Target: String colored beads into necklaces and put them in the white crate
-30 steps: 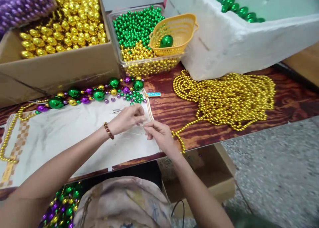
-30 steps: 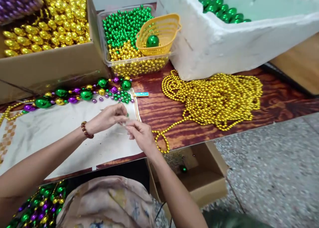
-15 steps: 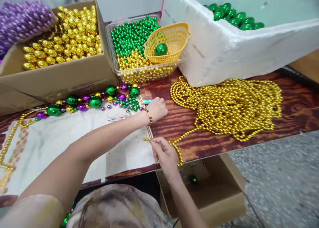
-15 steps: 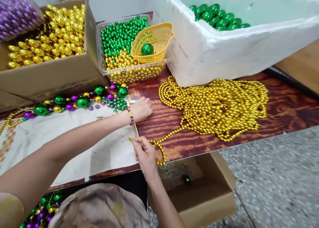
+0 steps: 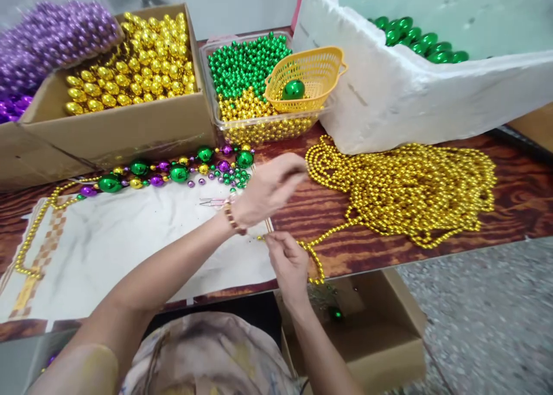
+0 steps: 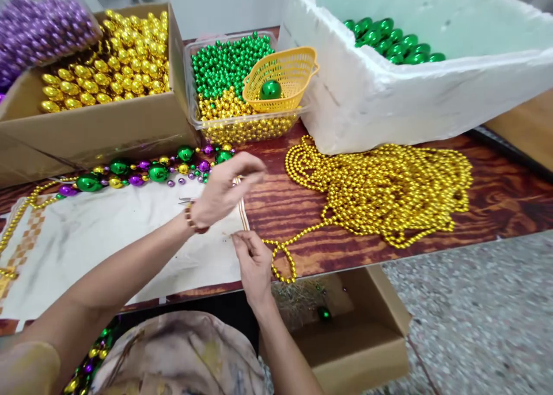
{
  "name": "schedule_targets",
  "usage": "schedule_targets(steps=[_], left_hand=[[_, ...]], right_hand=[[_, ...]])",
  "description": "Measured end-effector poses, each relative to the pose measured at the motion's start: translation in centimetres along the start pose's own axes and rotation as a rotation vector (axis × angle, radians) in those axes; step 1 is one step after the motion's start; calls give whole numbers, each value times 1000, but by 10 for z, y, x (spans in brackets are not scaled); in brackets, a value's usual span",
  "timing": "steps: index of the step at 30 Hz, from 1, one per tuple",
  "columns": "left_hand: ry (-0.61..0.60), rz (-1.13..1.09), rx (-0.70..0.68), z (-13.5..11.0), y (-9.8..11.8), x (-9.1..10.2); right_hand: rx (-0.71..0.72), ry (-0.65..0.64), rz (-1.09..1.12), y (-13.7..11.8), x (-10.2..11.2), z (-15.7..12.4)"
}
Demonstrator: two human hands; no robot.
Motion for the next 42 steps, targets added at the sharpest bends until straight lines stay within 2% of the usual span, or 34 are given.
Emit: schedule_targets(steps=[1, 3, 5, 7, 9, 12, 16, 22, 25, 28, 33, 37, 42], left_hand=[[85, -127, 119, -18, -4, 19], [173, -325, 371, -65, -17, 45], [215, -413, 597, -116, -30, 58], [256, -466, 764, -161, -37, 62], [312, -516, 855, -193, -40, 61], [417, -589, 873, -217, -39, 60], [523, -652, 860, -231, -44, 67], [583, -665, 848, -242, -49, 87], [600, -682, 847, -247, -47, 89], [589, -696, 847, -247, -42, 87], [542, -686, 782, -239, -32, 84], [490, -687, 756, -233, -26, 80], [487, -721, 743, -233, -26, 76]], right_hand=[[2, 15, 12, -3, -3, 2], [12, 18, 27, -10, -11, 4], [29, -12, 19, -16, -25, 5], [40, -54, -2, -19, -40, 3], [38, -92, -24, -19, -55, -1], [18, -143, -50, -16, -72, -6], [-46, -228, -42, -12, -90, -10], [-117, -327, -25, -13, -113, -15], [-117, -339, -37, -15, -117, -18], [-41, -280, -101, -22, -113, -19], [254, -175, -265, -48, -105, -23], [260, -187, -246, -50, -105, -25], [231, -192, -239, -47, -104, -29]])
Point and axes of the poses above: each hand's wrist, its own z-axis towards the middle knuckle, its own x-axis out of the back of the hand, y = z × x, the point moved 8 cm from there along z, towards the middle knuckle, and after that the axes turned 4 degrees about -z, right-handed, at the moved point
